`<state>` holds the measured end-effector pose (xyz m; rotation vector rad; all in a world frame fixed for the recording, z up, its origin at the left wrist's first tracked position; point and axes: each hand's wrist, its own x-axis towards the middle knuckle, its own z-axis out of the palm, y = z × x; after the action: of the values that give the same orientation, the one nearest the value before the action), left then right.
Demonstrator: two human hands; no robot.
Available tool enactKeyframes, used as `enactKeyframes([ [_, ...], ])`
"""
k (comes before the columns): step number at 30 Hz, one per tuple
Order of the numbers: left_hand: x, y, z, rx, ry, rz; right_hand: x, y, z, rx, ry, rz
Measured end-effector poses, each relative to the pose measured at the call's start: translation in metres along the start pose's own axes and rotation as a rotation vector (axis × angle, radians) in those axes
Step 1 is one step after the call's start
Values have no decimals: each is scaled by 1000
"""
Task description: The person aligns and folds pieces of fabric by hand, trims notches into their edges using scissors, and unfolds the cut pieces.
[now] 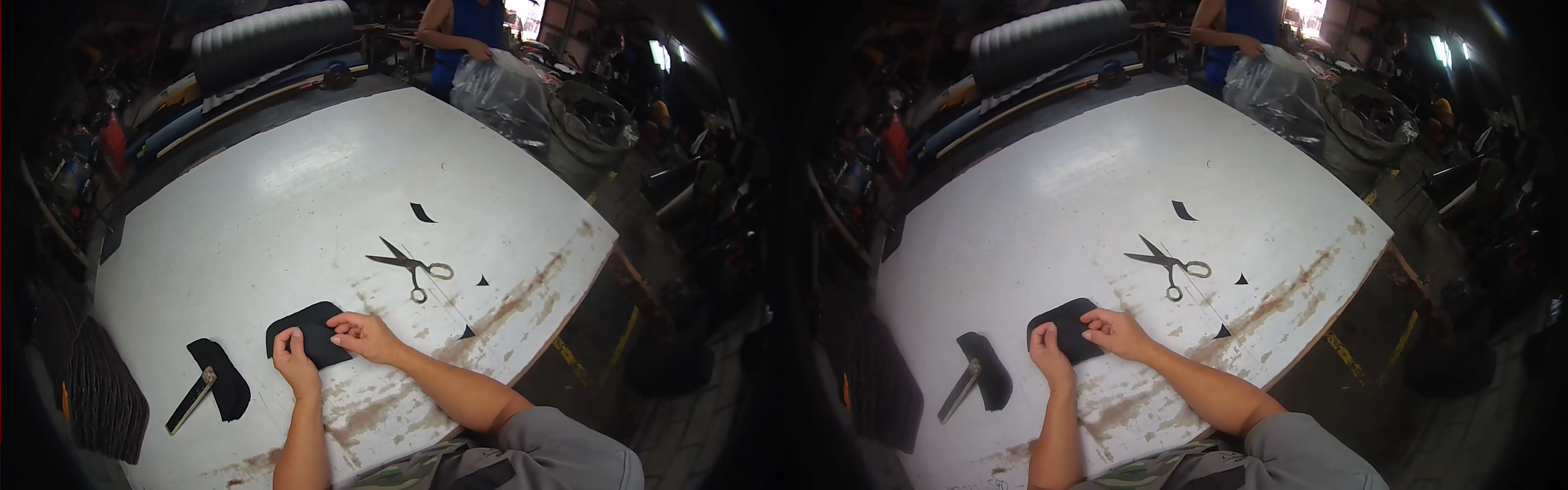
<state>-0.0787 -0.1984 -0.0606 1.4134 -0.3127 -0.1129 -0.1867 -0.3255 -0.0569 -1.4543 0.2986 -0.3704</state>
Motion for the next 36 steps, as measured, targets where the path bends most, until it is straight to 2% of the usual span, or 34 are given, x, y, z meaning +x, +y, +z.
enactKeyframes([
  [15,1,-3,0,-9,-13,-5,1,3,1,25,3,-23],
  [21,-1,0,0,30,-13,28,1,3,2,-63,25,-105],
  [24,-4,8,3,-41,-41,-4,-3,-8,1,-140,29,-80],
  [29,4,-8,-3,62,-31,24,6,12,2,2,57,-95],
  [31,7,-14,-4,47,-20,43,8,14,1,-58,120,-124],
  [32,5,0,-2,134,-36,92,9,14,3,9,159,-129],
  [34,2,4,0,66,-27,67,10,17,0,39,214,-174],
  [36,4,5,1,24,-27,29,8,-2,-2,-22,230,-55],
])
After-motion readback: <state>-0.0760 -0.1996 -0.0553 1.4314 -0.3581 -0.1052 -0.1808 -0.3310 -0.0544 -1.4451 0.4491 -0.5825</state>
